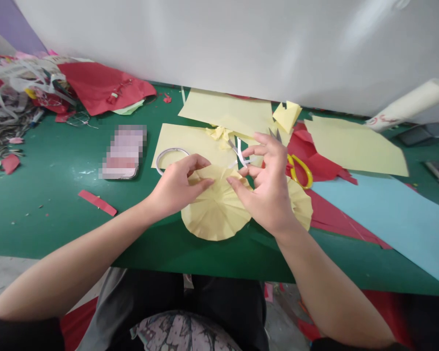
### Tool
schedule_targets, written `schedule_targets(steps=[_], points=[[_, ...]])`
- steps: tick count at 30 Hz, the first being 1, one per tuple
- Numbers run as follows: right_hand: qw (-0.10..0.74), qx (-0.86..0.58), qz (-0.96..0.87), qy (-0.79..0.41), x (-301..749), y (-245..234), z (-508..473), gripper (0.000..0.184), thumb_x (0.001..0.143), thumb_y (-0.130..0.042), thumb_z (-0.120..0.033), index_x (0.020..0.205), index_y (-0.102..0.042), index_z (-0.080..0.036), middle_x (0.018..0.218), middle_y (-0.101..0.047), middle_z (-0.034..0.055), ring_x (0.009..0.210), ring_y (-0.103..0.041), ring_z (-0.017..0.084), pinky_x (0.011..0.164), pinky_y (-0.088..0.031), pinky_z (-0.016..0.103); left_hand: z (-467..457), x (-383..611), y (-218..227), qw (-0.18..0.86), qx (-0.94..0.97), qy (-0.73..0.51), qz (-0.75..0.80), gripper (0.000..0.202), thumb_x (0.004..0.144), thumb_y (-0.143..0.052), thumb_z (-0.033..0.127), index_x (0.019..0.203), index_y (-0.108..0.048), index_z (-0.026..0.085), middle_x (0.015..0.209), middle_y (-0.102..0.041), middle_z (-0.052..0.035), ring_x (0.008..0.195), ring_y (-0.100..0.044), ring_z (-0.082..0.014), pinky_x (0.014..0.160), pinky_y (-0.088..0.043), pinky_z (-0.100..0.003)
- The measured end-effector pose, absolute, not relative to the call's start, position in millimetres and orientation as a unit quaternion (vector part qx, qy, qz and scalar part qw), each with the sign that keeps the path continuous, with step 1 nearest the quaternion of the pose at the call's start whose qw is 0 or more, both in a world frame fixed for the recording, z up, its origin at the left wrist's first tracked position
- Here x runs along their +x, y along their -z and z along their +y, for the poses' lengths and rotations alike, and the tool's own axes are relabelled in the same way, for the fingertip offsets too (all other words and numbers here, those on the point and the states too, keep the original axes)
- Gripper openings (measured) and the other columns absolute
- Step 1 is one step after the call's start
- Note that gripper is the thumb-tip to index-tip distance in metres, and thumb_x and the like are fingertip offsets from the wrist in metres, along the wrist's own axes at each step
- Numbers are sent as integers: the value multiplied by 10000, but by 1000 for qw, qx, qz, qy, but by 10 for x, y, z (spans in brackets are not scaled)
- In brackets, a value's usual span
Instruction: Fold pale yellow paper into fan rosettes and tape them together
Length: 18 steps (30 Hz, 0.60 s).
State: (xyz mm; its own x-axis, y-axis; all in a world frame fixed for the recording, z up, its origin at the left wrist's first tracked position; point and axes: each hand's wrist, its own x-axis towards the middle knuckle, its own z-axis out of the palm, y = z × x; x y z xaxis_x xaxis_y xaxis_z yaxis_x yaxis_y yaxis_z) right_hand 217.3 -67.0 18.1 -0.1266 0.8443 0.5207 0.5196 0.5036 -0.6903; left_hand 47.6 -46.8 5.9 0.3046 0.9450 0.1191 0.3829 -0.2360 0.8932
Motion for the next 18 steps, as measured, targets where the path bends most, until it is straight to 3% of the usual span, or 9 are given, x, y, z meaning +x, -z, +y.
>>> schedule_targets(steps=[2, 6, 9, 14, 18], points=[[464, -456, -738, -178, 2169, -188, -673, 610, 751, -519, -123, 1248, -255, -358, 1212, -387, 51, 1046, -493, 207, 645, -559, 328, -470, 467, -75, 393, 722, -326, 468, 225, 707, -564, 236, 920, -518, 179, 880, -588, -21, 809, -557, -137, 700, -439, -266], [440, -438, -760, -193, 2161, -201, -681, 617, 748, -519, -109, 1253, -259, -350, 1228, -395, 44, 1050, -491, 200, 655, -563, 321, -488, 476, -142, 385, 744, -281, 468, 174, 725, -524, 259, 865, -558, 162, 720, -561, 4, 575, -470, -79, 539, -374, -224], [433, -441, -763, -190, 2167, -217, -687, 616, 754, -522, -117, 1257, -249, -346, 1225, -415, 42, 1057, -501, 197, 772, -547, 377, -492, 486, -161, 376, 742, -264, 488, 113, 720, -504, 229, 779, -568, 159, 580, -476, 36, 489, -386, -61, 481, -325, -211], [429, -462, -760, -160, 2183, -262, -711, 577, 760, -521, -134, 1240, -258, -314, 1120, -499, 60, 1080, -502, 227, 880, -466, 489, -488, 475, -112, 363, 722, -276, 521, 176, 704, -484, 162, 869, -546, 164, 795, -605, -9, 573, -488, -82, 545, -386, -226], [445, -429, -758, -207, 2176, -280, -744, 485, 784, -501, -184, 1192, -273, -316, 932, -551, 22, 894, -580, 180, 848, -489, 459, -493, 464, -96, 330, 736, -285, 518, 243, 678, -481, 113, 911, -532, 154, 878, -615, -38, 717, -547, -125, 619, -413, -244]])
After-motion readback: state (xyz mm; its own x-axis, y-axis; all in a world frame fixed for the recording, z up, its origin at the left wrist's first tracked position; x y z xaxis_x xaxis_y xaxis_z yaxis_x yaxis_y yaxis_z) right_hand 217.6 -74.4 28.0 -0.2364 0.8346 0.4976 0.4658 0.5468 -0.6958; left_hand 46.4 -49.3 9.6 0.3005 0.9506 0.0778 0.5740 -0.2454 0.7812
